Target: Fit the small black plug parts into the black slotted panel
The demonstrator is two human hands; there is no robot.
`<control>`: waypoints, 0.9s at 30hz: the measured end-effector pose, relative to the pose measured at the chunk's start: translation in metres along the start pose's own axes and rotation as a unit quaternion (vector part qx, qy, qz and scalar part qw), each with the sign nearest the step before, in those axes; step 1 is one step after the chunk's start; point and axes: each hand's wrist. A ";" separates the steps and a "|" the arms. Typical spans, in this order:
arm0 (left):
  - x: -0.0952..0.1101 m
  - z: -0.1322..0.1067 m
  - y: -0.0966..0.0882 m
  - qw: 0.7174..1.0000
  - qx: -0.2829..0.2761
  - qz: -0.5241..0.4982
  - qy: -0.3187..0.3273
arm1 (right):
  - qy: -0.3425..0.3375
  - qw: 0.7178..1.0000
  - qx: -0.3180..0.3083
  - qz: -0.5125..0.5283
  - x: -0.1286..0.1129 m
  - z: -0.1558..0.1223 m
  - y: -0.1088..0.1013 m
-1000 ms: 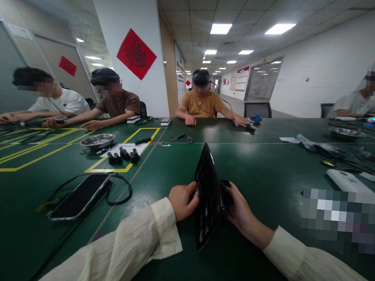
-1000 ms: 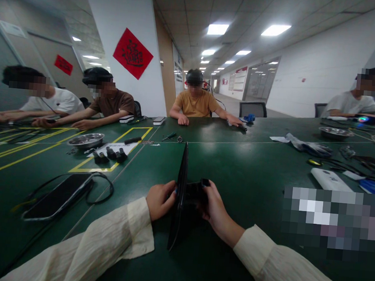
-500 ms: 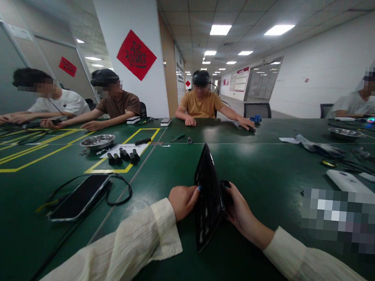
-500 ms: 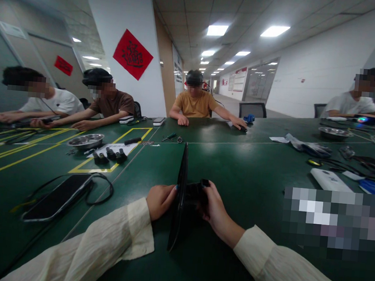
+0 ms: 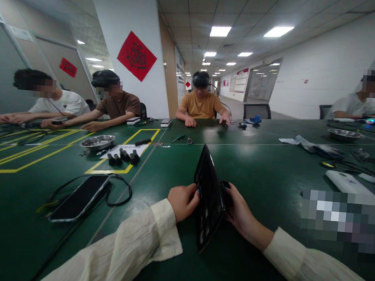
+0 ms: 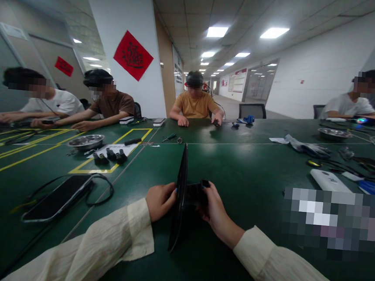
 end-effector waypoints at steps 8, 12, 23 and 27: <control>0.000 -0.002 0.000 1.000 -0.007 0.007 -0.009 | 0.000 1.000 0.006 0.004 0.002 0.001 -0.002; -0.002 0.001 0.001 1.000 -0.025 0.002 -0.001 | -0.015 1.000 -0.018 -0.001 0.006 0.003 -0.006; -0.003 0.002 0.001 0.999 -0.031 -0.030 -0.010 | -0.014 1.000 -0.026 0.008 0.006 0.002 -0.007; -0.002 0.002 0.002 0.999 -0.025 -0.033 0.001 | -0.026 0.999 -0.028 0.003 0.008 0.003 -0.007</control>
Point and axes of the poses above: each hand's wrist, its own z-axis towards the middle knuckle, its own y-axis out of the palm, x = y × z, and after that the axes turned 5 degrees about -x, right-handed
